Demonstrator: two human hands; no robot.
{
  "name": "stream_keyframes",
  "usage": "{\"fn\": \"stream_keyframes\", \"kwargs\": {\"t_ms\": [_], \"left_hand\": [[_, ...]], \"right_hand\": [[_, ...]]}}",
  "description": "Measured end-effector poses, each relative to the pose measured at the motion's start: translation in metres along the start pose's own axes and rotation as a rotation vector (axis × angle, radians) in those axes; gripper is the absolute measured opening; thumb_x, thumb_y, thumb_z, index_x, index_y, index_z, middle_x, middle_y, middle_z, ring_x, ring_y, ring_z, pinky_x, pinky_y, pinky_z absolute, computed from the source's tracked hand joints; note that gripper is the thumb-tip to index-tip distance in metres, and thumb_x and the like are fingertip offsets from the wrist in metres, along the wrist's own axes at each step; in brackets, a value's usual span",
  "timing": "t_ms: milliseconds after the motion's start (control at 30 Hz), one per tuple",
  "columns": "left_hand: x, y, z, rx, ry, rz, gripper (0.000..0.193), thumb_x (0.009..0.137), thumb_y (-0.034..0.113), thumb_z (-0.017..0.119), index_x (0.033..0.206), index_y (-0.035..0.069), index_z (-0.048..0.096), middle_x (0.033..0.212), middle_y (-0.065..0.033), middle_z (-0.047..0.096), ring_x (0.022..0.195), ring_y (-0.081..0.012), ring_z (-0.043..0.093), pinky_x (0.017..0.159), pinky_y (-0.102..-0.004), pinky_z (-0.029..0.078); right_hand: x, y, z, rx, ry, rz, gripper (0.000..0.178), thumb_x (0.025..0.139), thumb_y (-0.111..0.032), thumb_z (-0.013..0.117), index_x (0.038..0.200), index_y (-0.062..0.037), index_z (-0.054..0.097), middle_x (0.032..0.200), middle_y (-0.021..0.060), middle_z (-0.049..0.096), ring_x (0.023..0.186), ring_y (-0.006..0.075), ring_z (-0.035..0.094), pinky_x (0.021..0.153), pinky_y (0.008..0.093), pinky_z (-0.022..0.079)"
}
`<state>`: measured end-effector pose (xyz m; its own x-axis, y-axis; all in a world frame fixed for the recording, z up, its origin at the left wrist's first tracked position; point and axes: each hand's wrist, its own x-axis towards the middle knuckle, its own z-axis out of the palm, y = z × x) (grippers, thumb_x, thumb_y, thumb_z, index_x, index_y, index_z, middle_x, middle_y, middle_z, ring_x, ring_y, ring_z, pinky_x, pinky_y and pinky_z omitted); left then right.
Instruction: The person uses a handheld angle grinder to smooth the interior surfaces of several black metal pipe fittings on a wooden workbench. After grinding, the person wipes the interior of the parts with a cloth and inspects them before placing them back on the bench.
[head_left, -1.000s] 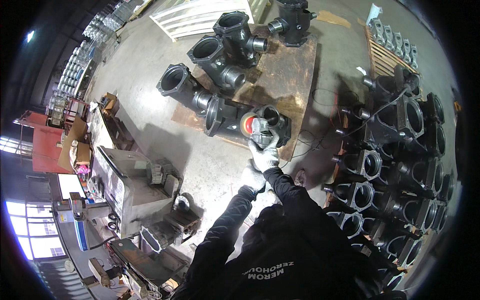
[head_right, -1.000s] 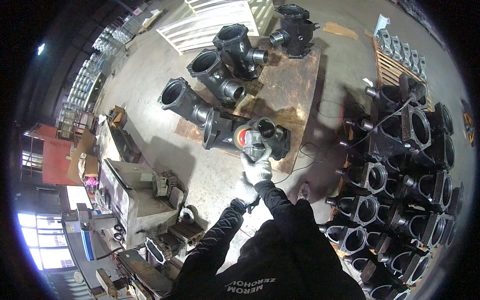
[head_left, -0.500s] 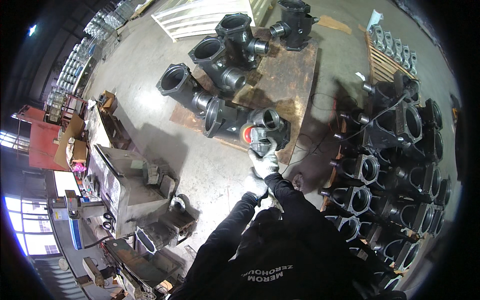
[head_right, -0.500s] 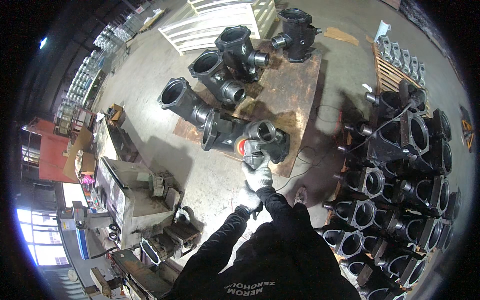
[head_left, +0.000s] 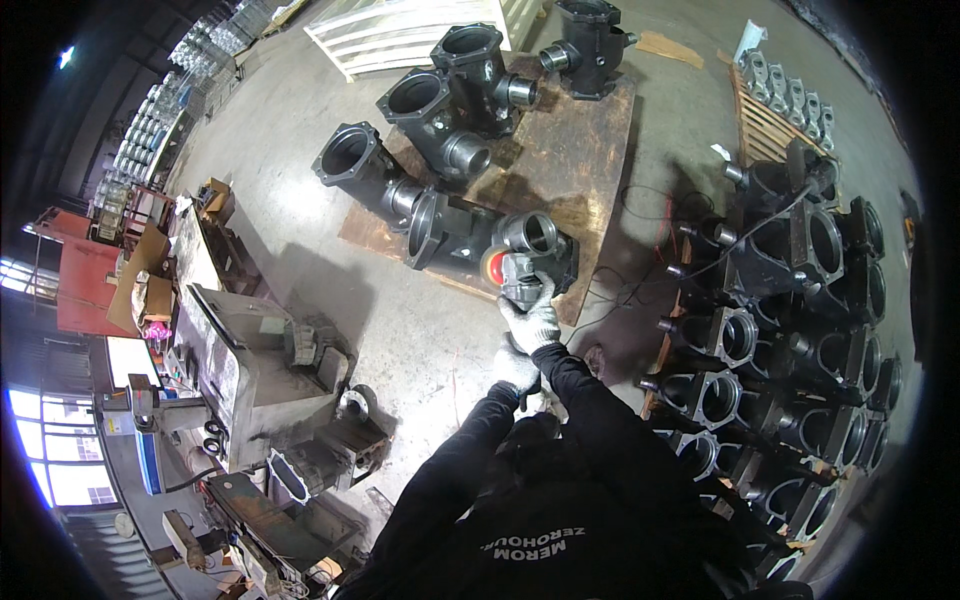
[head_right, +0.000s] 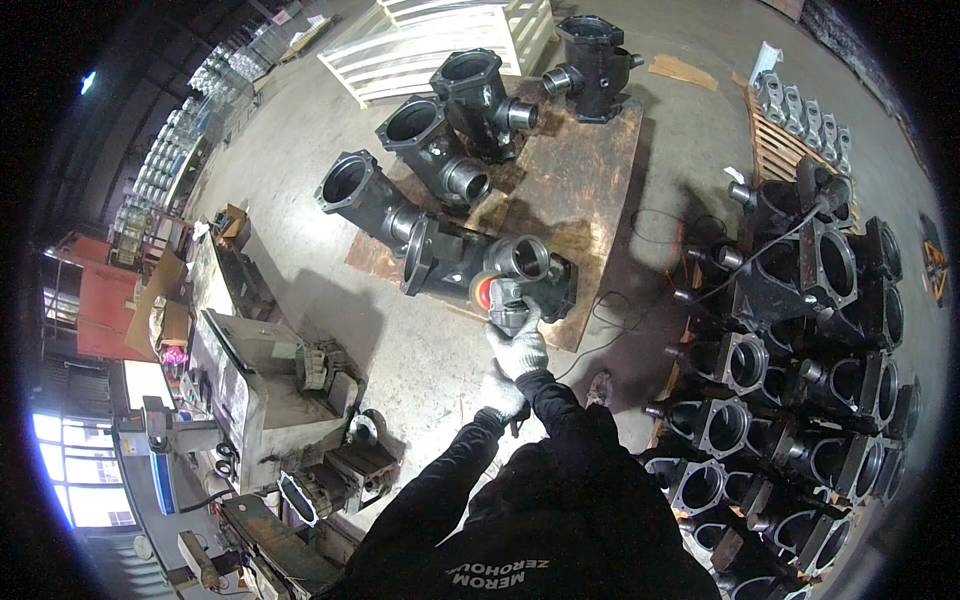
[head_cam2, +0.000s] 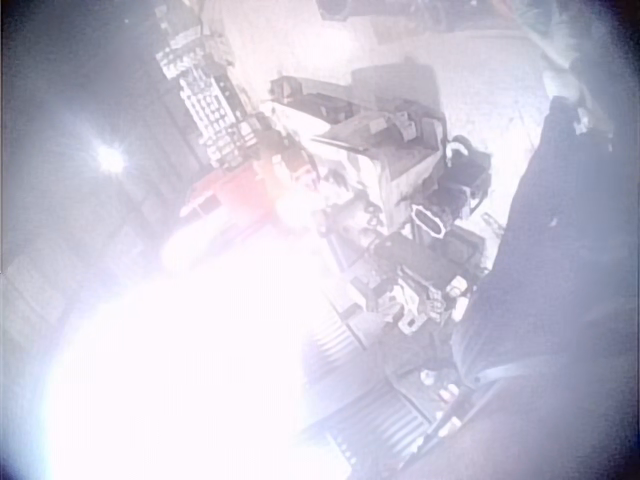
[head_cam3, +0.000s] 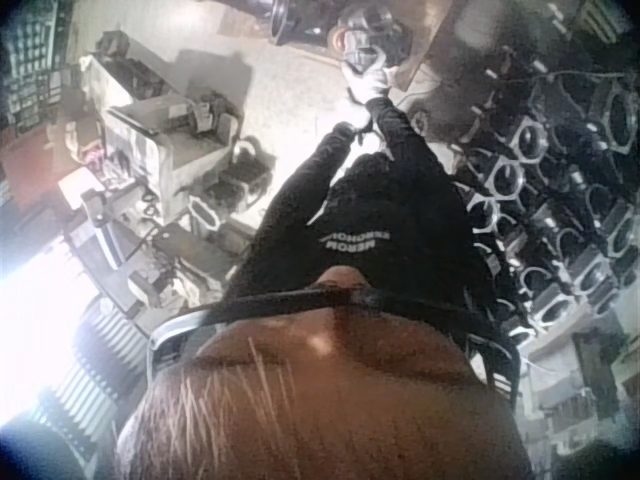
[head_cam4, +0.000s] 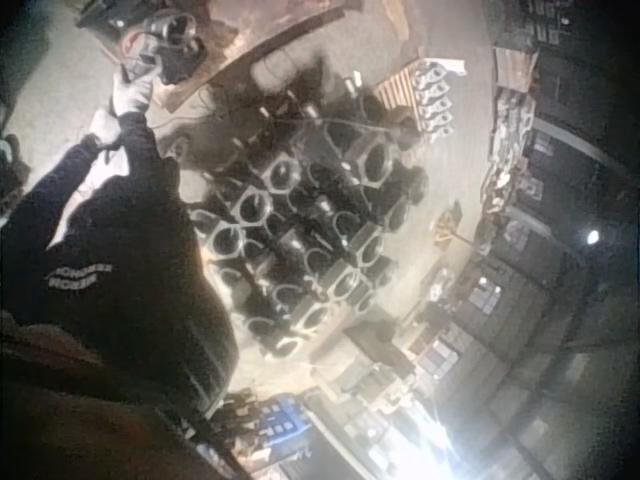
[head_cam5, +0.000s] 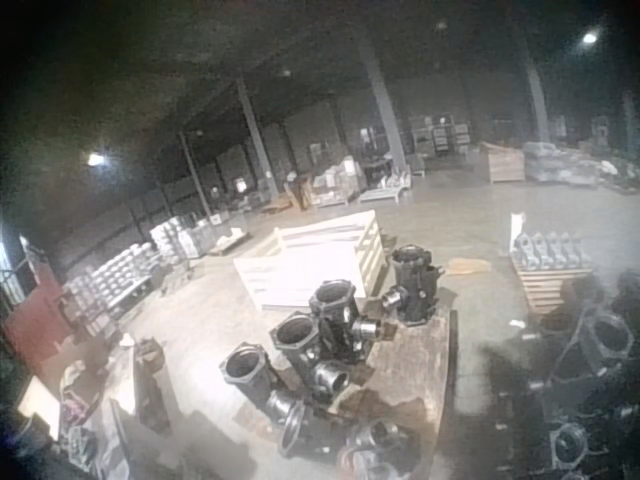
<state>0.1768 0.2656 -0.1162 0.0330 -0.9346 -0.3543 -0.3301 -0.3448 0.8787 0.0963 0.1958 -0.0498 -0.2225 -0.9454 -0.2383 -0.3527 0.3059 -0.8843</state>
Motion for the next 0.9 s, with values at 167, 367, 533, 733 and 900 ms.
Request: {"fn": "stream_keyframes", "kwargs": {"t_ms": [167,367,533,733,900], "left_hand": [[-0.023,0.022,0.004,0.185,-0.043,-0.234,0.064,0.082,0.041,0.079,0.124,0.002,0.05,0.117,-0.0199,0.071,0.112,-0.0328,0.068,0.092,-0.0404,0.053],[-0.019,0.022,0.01,0.133,0.007,-0.06,0.069,0.082,0.044,0.078,0.126,0.0,0.048,0.111,-0.019,0.073,0.107,-0.0345,0.07,0.089,-0.0409,0.055],[-0.021,-0.017,0.031,0.2,-0.001,-0.112,0.077,0.081,0.051,0.076,0.129,0.0,0.046,0.109,-0.02,0.073,0.106,-0.0367,0.07,0.088,-0.0433,0.055],[-0.022,0.008,0.039,0.021,0.088,0.032,0.077,0.081,0.043,0.08,0.133,0.0,0.044,0.112,-0.0211,0.072,0.103,-0.0359,0.071,0.087,-0.0424,0.056],[-0.029,0.047,0.015,0.3,0.07,-0.193,0.078,0.082,0.042,0.079,0.134,-0.004,0.043,0.113,-0.0214,0.072,0.105,-0.0338,0.071,0.086,-0.0402,0.056]], "right_hand": [[-0.011,0.012,-0.007,0.102,0.172,-0.163,0.091,0.083,-0.045,0.079,0.15,-0.0184,0.024,0.107,0.0254,0.071,0.099,0.0454,0.069,0.086,0.0507,0.054],[-0.006,0.02,-0.005,0.051,0.049,-0.042,0.092,0.082,-0.045,0.08,0.15,-0.0185,0.024,0.106,0.0247,0.071,0.098,0.0454,0.07,0.084,0.0521,0.055],[-0.016,0.026,-0.021,0.108,0.12,-0.083,0.089,0.081,-0.043,0.082,0.148,-0.0168,0.029,0.107,0.0232,0.071,0.097,0.0425,0.071,0.083,0.0513,0.055],[-0.007,0.022,-0.027,0.089,0.059,-0.147,0.091,0.081,-0.047,0.08,0.149,-0.0172,0.026,0.108,0.0255,0.07,0.098,0.045,0.069,0.084,0.0523,0.054],[-0.003,0.015,-0.021,0.098,0.026,-0.101,0.093,0.081,-0.047,0.08,0.15,-0.0194,0.024,0.106,0.026,0.07,0.095,0.0454,0.07,0.081,0.0523,0.055]]}}
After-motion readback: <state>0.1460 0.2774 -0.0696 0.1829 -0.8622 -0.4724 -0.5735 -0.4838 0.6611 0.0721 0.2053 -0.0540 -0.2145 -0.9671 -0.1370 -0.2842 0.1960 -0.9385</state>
